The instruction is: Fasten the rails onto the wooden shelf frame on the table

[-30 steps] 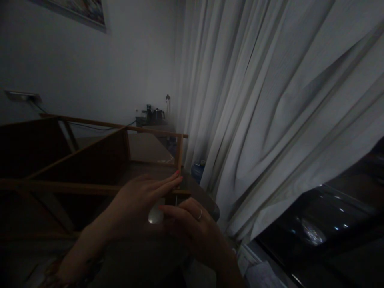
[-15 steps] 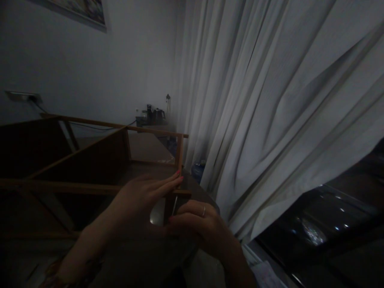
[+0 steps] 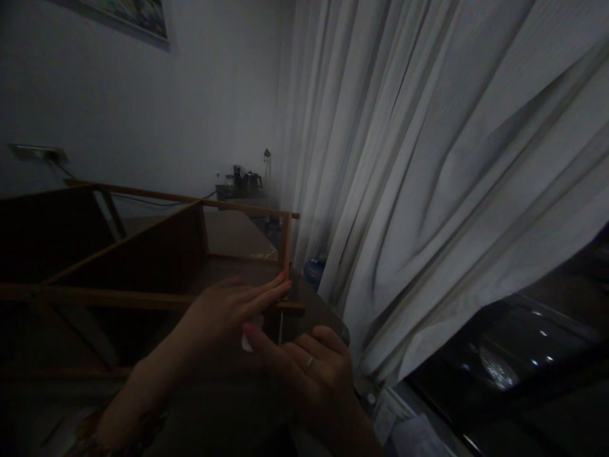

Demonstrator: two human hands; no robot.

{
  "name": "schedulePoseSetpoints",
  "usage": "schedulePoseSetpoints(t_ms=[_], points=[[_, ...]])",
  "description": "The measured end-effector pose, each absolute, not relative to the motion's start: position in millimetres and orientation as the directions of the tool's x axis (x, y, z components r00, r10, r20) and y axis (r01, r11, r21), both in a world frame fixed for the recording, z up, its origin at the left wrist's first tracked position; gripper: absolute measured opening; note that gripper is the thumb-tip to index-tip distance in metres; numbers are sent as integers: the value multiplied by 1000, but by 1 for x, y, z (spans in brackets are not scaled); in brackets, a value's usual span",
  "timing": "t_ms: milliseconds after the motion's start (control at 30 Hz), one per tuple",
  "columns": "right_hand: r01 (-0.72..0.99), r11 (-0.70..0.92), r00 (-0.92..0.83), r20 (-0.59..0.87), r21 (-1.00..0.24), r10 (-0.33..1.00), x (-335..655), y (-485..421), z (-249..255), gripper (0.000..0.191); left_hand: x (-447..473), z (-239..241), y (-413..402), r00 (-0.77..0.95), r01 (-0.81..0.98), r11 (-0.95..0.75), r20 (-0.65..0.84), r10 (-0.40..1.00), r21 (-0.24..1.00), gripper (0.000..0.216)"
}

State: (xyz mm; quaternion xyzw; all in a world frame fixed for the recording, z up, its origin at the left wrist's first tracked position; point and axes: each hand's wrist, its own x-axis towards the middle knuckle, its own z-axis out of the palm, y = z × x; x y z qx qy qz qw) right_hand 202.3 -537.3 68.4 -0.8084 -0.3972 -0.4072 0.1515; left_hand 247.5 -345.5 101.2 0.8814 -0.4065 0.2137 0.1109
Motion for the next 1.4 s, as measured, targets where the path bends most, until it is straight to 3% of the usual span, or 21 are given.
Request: schedulePoseSetpoints(t_ms=[167,267,400,567,767,867,1033,1167,1400], points=[[784,-468,597,703,-408,388,210,-537,62,23,252,98,-349,568,-721,-685,481,-668,-100,48],[757,-332,652,618,-563,439,216,-542,59,14,255,94,-349,545,-708,-693,518,-659,-137,41],[765,-369,644,629,-528,435,220,-542,58,24,257,90,-349,538,-695,-706,553,-636,-135,44],[794,-502,547,763,-343,344,218,-537,58,23,256,90,-349,551,-674,-725,559,-620,-141,43],[832,-519,376,888,-197,265,225,-527,57,16,257,89,-348,545,-683,-721,575,-610,-118,38],[807,-549,362,917,-218,167,227,-520,59,24,258,88,-347,531,-694,-709,580,-618,-121,40],[767,-486,515,854,-420,75,223,-515,59,22,257,89,-348,540,-690,-715,581,-609,-108,37],[817,-392,503,855,-423,123,226,-521,54,34,255,92,-349,534,-691,-714,588,-607,-109,36],[901,-362,375,846,-238,379,233,-540,47,31,256,91,-347,522,-689,-714,599,-608,-124,38]])
